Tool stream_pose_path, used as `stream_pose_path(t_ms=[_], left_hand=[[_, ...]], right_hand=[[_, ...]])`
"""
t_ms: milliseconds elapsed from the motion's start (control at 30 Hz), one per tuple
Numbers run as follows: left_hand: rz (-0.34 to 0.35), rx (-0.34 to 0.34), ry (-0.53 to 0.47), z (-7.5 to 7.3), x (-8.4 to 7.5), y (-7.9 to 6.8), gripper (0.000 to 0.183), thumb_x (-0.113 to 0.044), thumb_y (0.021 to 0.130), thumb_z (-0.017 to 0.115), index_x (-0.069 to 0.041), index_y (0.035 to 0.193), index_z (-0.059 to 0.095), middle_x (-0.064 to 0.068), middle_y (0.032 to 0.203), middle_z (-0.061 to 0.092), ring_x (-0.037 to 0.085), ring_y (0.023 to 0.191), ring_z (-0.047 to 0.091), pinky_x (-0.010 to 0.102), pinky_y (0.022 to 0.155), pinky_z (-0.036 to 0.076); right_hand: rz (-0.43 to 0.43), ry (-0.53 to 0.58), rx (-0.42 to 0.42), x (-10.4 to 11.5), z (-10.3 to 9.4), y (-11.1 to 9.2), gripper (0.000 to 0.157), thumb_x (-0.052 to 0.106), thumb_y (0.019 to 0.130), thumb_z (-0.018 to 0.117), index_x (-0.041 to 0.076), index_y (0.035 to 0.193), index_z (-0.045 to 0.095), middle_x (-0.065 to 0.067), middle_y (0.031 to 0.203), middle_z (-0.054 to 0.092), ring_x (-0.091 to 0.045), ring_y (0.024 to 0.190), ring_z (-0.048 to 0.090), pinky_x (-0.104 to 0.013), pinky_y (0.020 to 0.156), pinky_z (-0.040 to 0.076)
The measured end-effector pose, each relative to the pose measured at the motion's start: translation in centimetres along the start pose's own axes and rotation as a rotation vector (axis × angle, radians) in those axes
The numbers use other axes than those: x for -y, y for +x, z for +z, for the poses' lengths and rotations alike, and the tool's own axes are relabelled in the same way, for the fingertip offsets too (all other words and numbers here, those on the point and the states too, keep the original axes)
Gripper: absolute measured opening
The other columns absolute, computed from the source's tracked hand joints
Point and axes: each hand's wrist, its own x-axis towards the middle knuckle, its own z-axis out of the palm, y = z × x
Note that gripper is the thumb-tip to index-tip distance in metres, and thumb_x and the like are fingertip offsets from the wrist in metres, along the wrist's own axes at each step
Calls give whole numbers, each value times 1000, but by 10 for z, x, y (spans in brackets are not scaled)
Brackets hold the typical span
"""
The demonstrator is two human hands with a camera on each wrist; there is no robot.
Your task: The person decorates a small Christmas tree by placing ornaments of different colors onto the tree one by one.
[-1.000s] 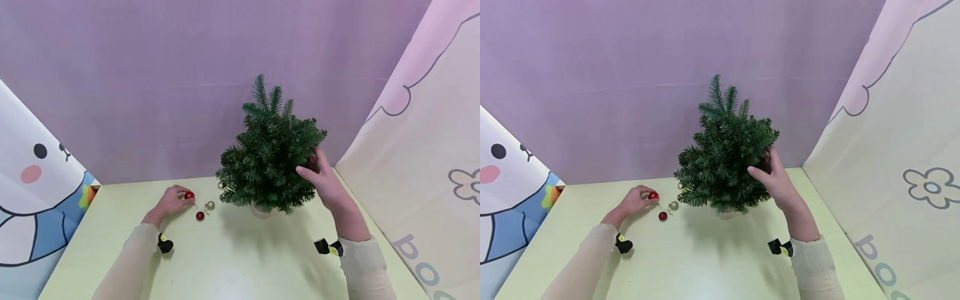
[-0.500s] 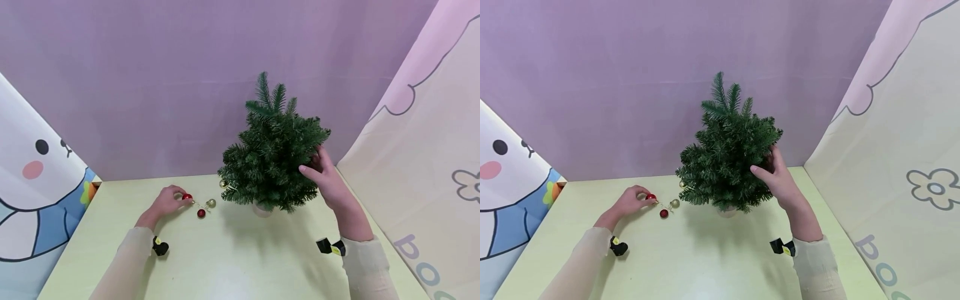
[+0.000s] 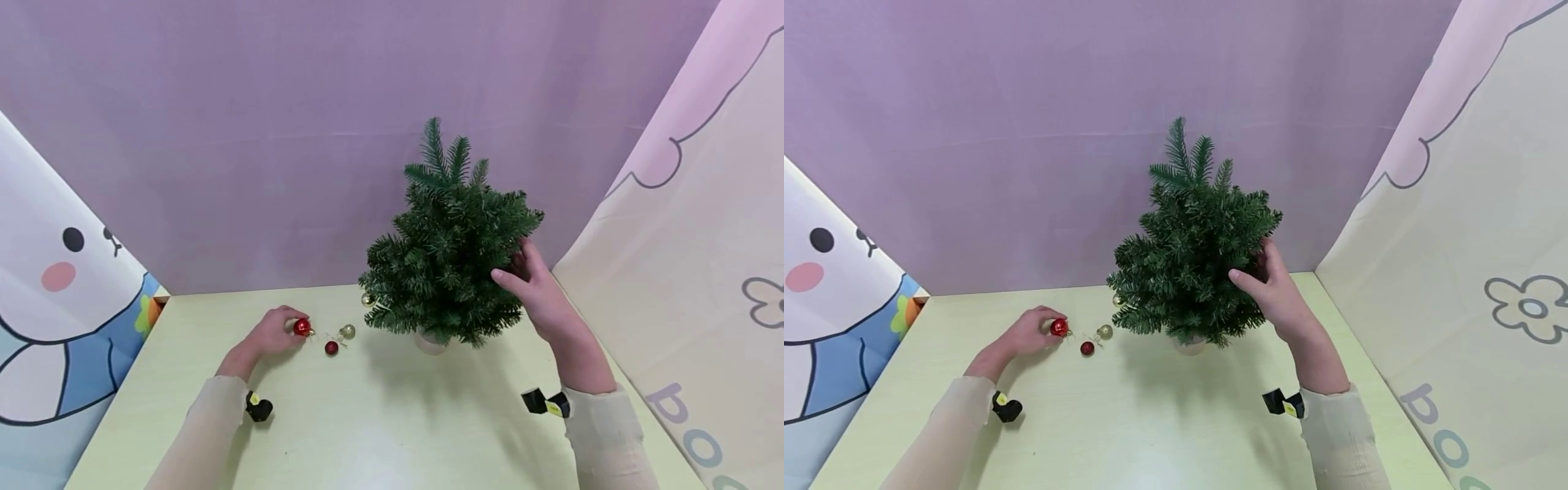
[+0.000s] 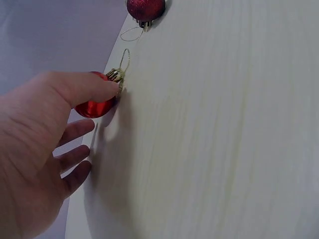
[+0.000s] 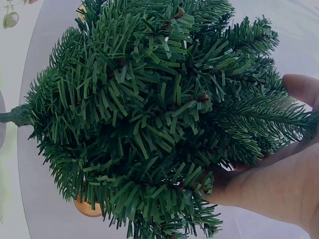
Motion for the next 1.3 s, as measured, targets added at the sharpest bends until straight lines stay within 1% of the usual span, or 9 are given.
stream_pose_path(t_ms=[133, 300, 400, 533, 733, 900, 1000, 1133, 1300], left_hand=[[-10, -28, -1, -4, 0, -7, 47, -20, 78, 81, -4, 120, 66, 15, 119, 60, 39, 114, 52, 61, 102, 31], [-4, -77, -51, -3, -3, -18, 47, -26, 79, 81, -3, 118, 66, 14, 118, 61, 37, 113, 53, 60, 102, 33], [-16, -96, -112, -1, -12, -27, 46, -27, 80, 80, -4, 117, 66, 13, 118, 61, 37, 114, 53, 59, 102, 33], [-33, -127, -155, -1, -24, -40, 46, -26, 80, 81, -5, 118, 66, 13, 121, 61, 38, 117, 52, 60, 102, 34], [-16, -202, -160, -6, -39, -54, 43, -22, 80, 81, -7, 117, 67, 13, 120, 62, 37, 116, 54, 58, 95, 42], [-1, -233, -163, -6, -50, -60, 45, -28, 81, 80, -7, 118, 66, 11, 119, 63, 36, 114, 55, 57, 91, 45], [0, -250, -142, -5, -56, -66, 46, -31, 81, 80, -7, 118, 66, 10, 118, 63, 36, 113, 56, 56, 89, 46], [-10, -274, -127, -4, -68, -76, 47, -30, 80, 81, -8, 119, 66, 10, 117, 63, 37, 111, 57, 55, 87, 48], [-13, -290, -152, -6, -89, -82, 47, -28, 81, 81, -10, 121, 65, 7, 119, 63, 32, 111, 57, 53, 87, 48]], right_hand=[[-10, 1, 0, 1, 0, -2, 89, 24, 100, 54, 12, 153, -16, -16, 159, -12, -30, 145, -6, -52, 114, 5], [-11, -2, 2, 2, -2, -3, 90, 25, 100, 55, 12, 153, -17, -16, 159, -11, -30, 145, -6, -52, 114, 6], [-9, -7, 4, 3, -3, -4, 90, 25, 100, 55, 12, 153, -17, -16, 159, -11, -30, 145, -6, -51, 114, 6], [-18, -3, 8, 4, -2, -1, 90, 23, 99, 56, 10, 153, -16, -18, 159, -10, -31, 145, -4, -52, 114, 8], [-42, -7, 16, 6, 0, 4, 89, 22, 99, 57, 9, 154, -12, -17, 159, -6, -32, 145, 0, -52, 114, 11], [-37, 9, 2, 7, 0, 5, 90, 25, 99, 57, 10, 154, -13, -16, 159, -7, -30, 145, -1, -50, 115, 9], [-36, 40, -12, 6, 1, 4, 87, 23, 99, 56, 9, 154, -11, -17, 159, -5, -30, 146, -1, -50, 115, 8], [-56, 89, -38, 5, 4, 4, 79, 18, 100, 54, 5, 155, -1, -21, 158, 5, -31, 144, 8, -50, 114, 11], [-60, 107, -80, 6, 6, 4, 72, 16, 99, 54, 2, 153, 8, -23, 151, 17, -30, 138, 19, -48, 111, 16]])
